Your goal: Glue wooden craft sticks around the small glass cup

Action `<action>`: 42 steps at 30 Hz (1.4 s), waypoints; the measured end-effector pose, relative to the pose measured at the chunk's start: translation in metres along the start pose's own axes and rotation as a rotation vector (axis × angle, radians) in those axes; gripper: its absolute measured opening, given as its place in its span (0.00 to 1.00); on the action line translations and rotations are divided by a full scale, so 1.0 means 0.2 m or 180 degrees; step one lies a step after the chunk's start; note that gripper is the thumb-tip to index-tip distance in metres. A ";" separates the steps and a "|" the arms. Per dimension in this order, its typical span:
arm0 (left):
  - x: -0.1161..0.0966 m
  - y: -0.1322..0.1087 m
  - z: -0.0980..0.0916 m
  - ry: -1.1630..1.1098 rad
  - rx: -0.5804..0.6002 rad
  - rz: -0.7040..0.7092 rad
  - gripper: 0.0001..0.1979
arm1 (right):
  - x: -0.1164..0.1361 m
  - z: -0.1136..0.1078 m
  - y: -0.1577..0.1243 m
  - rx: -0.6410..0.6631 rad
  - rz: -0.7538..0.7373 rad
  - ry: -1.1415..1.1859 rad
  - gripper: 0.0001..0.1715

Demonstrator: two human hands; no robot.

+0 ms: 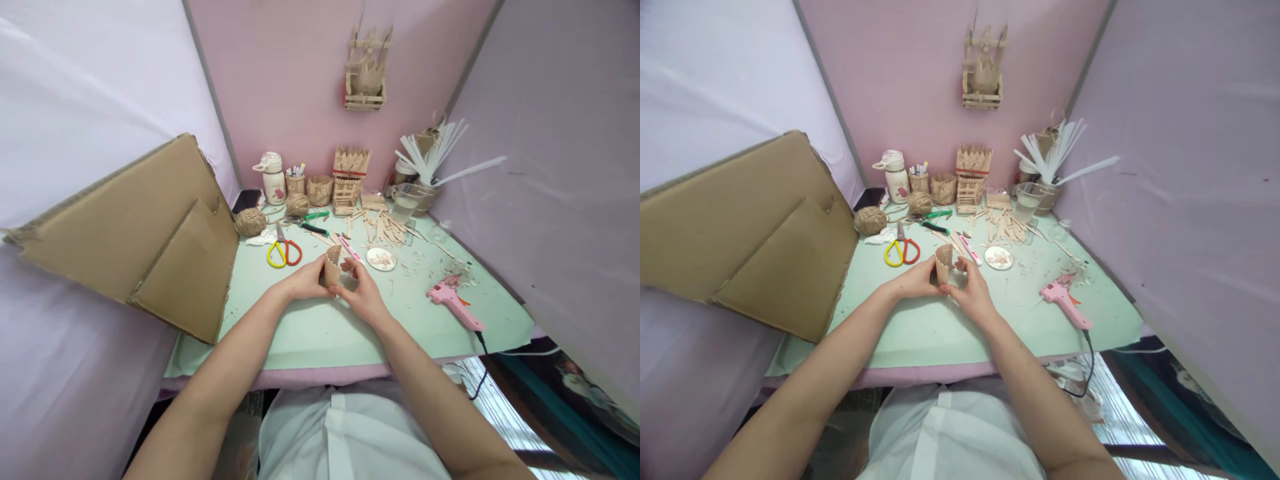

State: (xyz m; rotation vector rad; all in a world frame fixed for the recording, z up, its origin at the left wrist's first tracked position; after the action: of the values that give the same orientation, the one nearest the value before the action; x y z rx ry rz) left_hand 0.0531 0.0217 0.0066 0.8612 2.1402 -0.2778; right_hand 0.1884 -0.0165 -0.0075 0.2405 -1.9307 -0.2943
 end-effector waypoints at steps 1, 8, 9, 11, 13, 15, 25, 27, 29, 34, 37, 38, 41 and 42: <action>0.00 0.00 0.00 -0.0031 0.0024 0.0023 0.48 | 0.00 0.00 0.00 0.0000 0.0010 -0.0009 0.44; 0.03 -0.02 -0.04 -0.0375 -0.0012 -0.0157 0.56 | 0.02 -0.02 0.00 -0.0105 -0.0115 -0.0078 0.52; 0.03 -0.02 -0.03 -0.0505 -0.0007 -0.0165 0.56 | 0.03 -0.03 0.00 -0.0147 -0.0149 -0.0045 0.50; 0.03 -0.01 -0.03 -0.0819 0.0017 -0.0098 0.56 | 0.05 -0.04 0.00 -0.0244 -0.0245 0.0029 0.43; 0.01 -0.01 -0.02 -0.1064 0.0020 0.0011 0.55 | 0.07 -0.07 -0.01 -0.0385 -0.0353 0.0125 0.36; 0.00 0.00 -0.03 -0.1185 -0.0018 0.0080 0.55 | 0.08 -0.10 -0.01 -0.0637 -0.0426 0.0238 0.28; -0.01 0.01 -0.01 -0.1299 -0.0608 -0.0100 0.55 | 0.13 -0.23 -0.05 -0.1579 -0.0644 0.0453 0.12; 0.00 0.02 0.01 -0.1270 -0.0562 -0.0182 0.55 | 0.13 -0.23 -0.05 -0.1566 -0.0643 0.0453 0.11; 0.02 0.02 0.03 -0.1142 -0.0457 -0.0292 0.54 | 0.13 -0.22 -0.05 -0.1534 -0.0594 0.0427 0.11; 0.03 0.02 0.04 -0.0861 -0.0242 -0.0391 0.47 | 0.12 -0.22 -0.04 -0.1489 -0.0504 0.0434 0.10; 0.02 0.02 0.04 -0.0758 -0.0138 -0.0394 0.44 | 0.14 -0.22 -0.05 -0.1494 -0.0499 0.0498 0.10; 0.01 0.02 0.04 -0.0742 -0.0091 -0.0400 0.44 | 0.15 -0.23 -0.05 -0.1486 -0.0496 0.0511 0.09; 0.02 0.02 0.04 -0.0777 0.0023 -0.0450 0.45 | 0.21 -0.28 -0.07 -0.1441 -0.0482 0.0458 0.09; 0.03 0.02 0.04 -0.0799 0.0053 -0.0459 0.45 | 0.24 -0.31 -0.07 -0.1418 -0.0469 0.0396 0.09</action>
State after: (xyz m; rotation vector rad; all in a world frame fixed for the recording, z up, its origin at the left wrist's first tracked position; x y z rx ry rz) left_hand 0.0580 0.0234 -0.0028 0.6448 1.9688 -0.4537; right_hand 0.2290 -0.0504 0.0513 0.1019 -1.6776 -0.7766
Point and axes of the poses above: each hand's wrist, its own y-axis towards the middle knuckle, its own z-axis out of the palm, x = y × z, the point moved 7 cm from there along y, towards the middle knuckle, and after that the axes turned 5 degrees about y, right-handed, at the moved point
